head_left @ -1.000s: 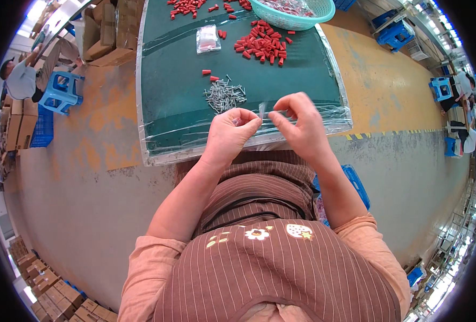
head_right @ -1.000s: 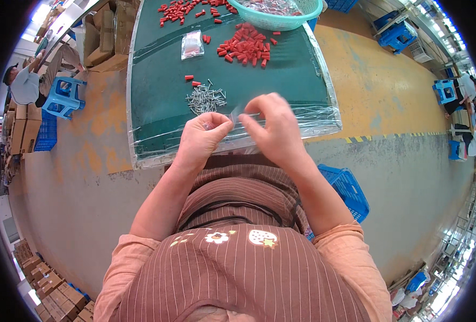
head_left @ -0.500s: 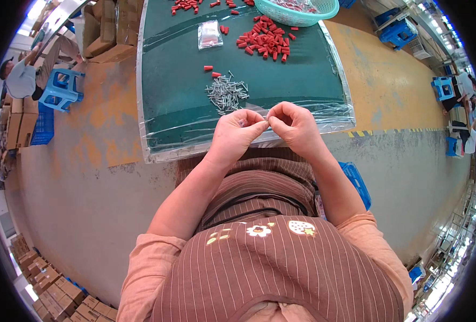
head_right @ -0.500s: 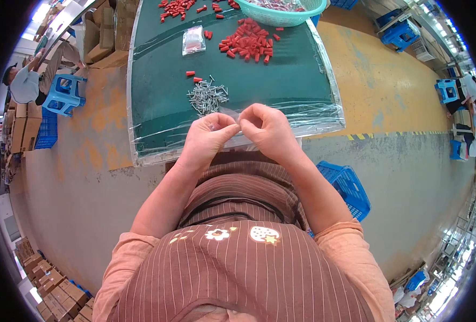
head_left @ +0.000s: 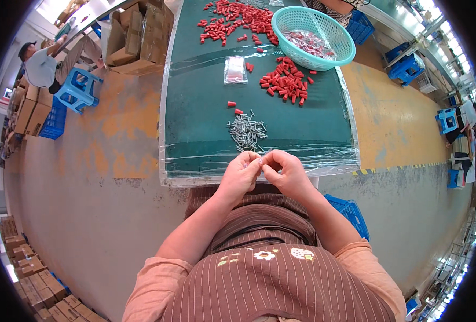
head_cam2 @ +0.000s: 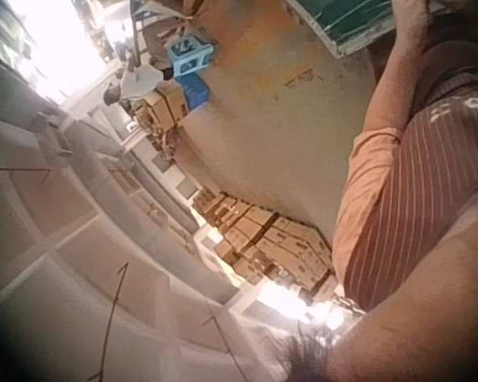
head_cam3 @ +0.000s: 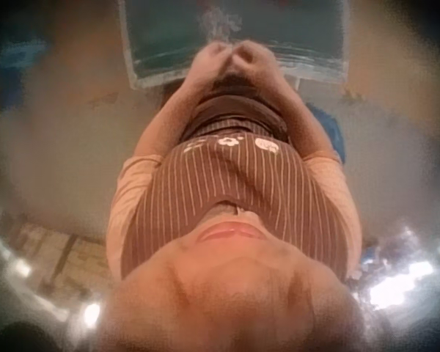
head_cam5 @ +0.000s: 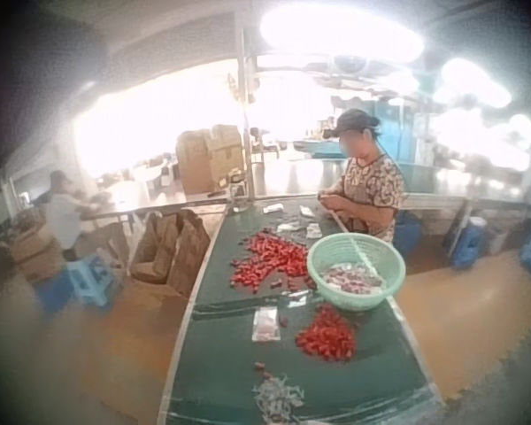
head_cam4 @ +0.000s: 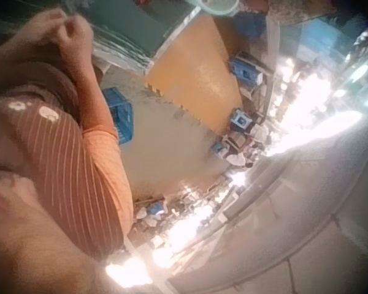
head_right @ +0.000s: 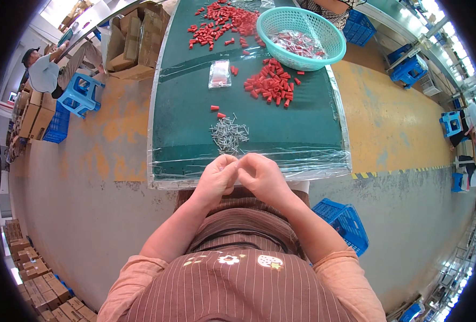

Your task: The person packs hardware by picking up screws and plastic anchors, inserting them into small plastic bags by hand, sealing the bags, and placing the filled bags into a crate.

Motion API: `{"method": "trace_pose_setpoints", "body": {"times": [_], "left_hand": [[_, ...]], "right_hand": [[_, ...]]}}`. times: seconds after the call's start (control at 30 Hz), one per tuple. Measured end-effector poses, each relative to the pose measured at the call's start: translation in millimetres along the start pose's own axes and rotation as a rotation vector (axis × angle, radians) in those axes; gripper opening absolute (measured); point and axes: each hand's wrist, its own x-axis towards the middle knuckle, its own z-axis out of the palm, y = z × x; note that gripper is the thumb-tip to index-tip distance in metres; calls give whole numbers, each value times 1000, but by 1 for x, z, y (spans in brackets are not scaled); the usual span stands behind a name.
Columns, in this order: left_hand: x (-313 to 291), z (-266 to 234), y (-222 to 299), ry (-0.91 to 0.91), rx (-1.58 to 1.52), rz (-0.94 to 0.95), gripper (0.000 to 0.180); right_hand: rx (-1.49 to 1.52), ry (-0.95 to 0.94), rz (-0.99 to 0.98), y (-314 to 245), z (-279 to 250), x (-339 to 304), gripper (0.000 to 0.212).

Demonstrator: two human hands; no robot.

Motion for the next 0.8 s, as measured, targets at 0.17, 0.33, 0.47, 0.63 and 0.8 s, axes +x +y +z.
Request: {"method": "trace_pose_setpoints", "body": {"times": [0.17, 0.33, 0.47, 0.63, 0.8], "left_hand": [[1, -13, 0, 23, -94, -44, 13], [15, -32, -14, 186, 310, 251, 8], [10, -29, -1, 269, 488, 409, 6], [6, -33, 4, 346, 615, 426, 6], [10, -40, 4, 327, 464, 375, 7]], "right_hand": [[-113, -79, -79, 6, 5, 14, 13], [-328, 157, -226, 16, -16, 65, 9], [-631, 120, -381, 23, -17, 100, 11], [-1044, -31, -224, 12, -8, 118, 14], [-1143, -122, -121, 1, -9, 126, 16]]}}
